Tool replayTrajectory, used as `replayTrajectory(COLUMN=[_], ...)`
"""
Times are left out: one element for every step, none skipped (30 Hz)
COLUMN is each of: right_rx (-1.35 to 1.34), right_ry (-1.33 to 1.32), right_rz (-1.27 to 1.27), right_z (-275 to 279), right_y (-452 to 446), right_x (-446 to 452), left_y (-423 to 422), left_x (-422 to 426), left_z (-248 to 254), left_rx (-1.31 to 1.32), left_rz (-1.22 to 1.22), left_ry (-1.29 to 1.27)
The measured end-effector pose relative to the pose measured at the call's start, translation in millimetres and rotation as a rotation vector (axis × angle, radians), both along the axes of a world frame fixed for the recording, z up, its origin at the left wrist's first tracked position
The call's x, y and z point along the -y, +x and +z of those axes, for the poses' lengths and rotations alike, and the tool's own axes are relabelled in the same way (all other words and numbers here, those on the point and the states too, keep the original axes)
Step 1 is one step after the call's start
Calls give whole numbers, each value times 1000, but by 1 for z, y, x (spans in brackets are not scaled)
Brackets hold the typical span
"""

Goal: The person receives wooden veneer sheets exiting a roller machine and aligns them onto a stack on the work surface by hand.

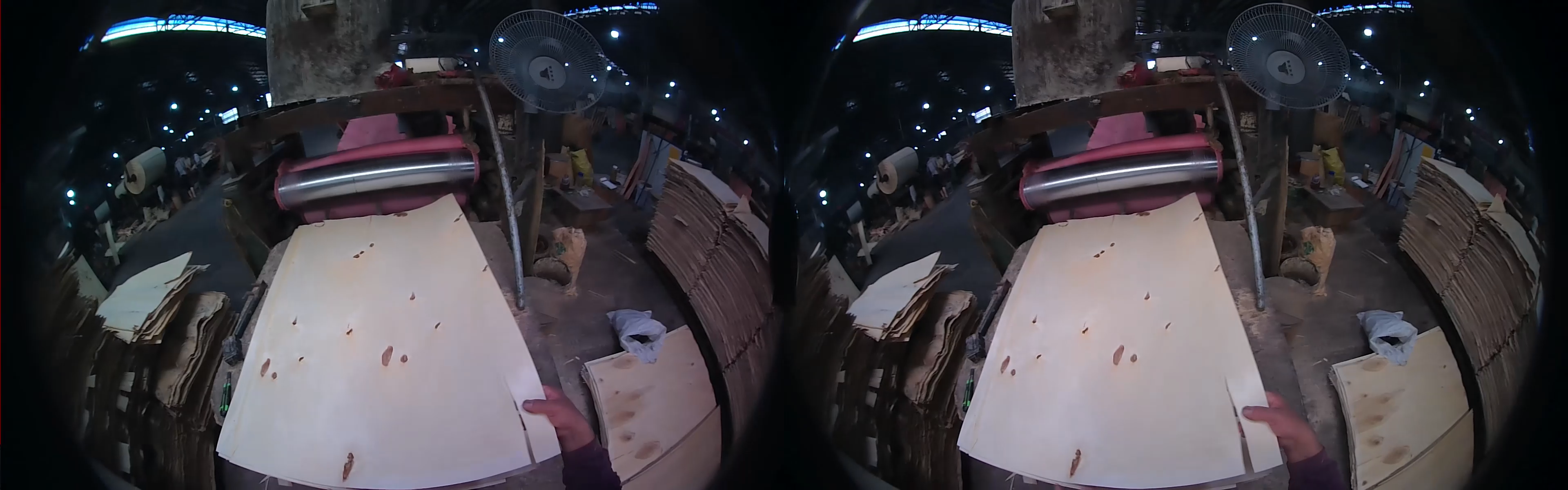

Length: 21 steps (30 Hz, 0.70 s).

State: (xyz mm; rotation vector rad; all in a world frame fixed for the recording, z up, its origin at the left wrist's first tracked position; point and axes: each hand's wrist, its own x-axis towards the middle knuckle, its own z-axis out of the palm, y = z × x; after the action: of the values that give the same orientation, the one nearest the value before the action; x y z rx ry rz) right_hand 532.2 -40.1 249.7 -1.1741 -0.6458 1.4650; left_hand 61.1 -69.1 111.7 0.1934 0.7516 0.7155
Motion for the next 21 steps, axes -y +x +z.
replayTrajectory(right_rx=[-31,-101,-166,-229,-293,-266,-238,-209,-187,-163,-139,-87,-33,23,29,34,38,76,136,198,263], right_ry=[40,20,-3,-28,-57,-90,-120,-149,-157,-164,-177,-179,-179,-173,-163,-154,-146,-145,-182,-227,-271], right_rz=[-29,-62,-59,-58,-57,-48,-41,-38,-31,-28,-24,-17,-8,-1,-15,-29,-44,-40,-44,-44,-44], right_z=[-6,-29,-54,-78,-100,-123,-144,-157,-167,-175,-178,-172,-163,-150,-132,-111,-98,-91,-103,-126,-137], right_y=[5,15,22,28,33,36,38,39,41,43,44,45,46,47,48,48,48,48,51,59,63], right_x=[4,10,15,18,22,23,23,25,29,32,34,39,46,51,57,63,62,56,46,32,25], left_y=[3,3,1,-1,-4,-6,-5,-1,4,12,17,21,26,29,28,24,25,26,28,29,33], left_x=[-6,-21,-34,-46,-58,-60,-57,-55,-56,-52,-43,-31,-22,-11,0,9,5,0,-10,-28,-43], left_z=[3,-3,-12,-27,-45,-53,-52,-48,-45,-42,-33,-23,-14,-9,-11,-22,-28,-33,-35,-37,-38], left_rx=[206,412,617,369,122,-124,-158,-192,-223,-199,-217,-233,-248,-234,-220,-132,-141,-152,-160,-60,-59], left_rz=[115,226,333,348,361,368,360,349,332,389,383,379,376,377,377,390,382,372,362,353,347], left_ry=[94,191,287,220,147,72,61,50,44,50,24,-9,-39,-51,-64,-80,-80,-81,-83,-130,-126])
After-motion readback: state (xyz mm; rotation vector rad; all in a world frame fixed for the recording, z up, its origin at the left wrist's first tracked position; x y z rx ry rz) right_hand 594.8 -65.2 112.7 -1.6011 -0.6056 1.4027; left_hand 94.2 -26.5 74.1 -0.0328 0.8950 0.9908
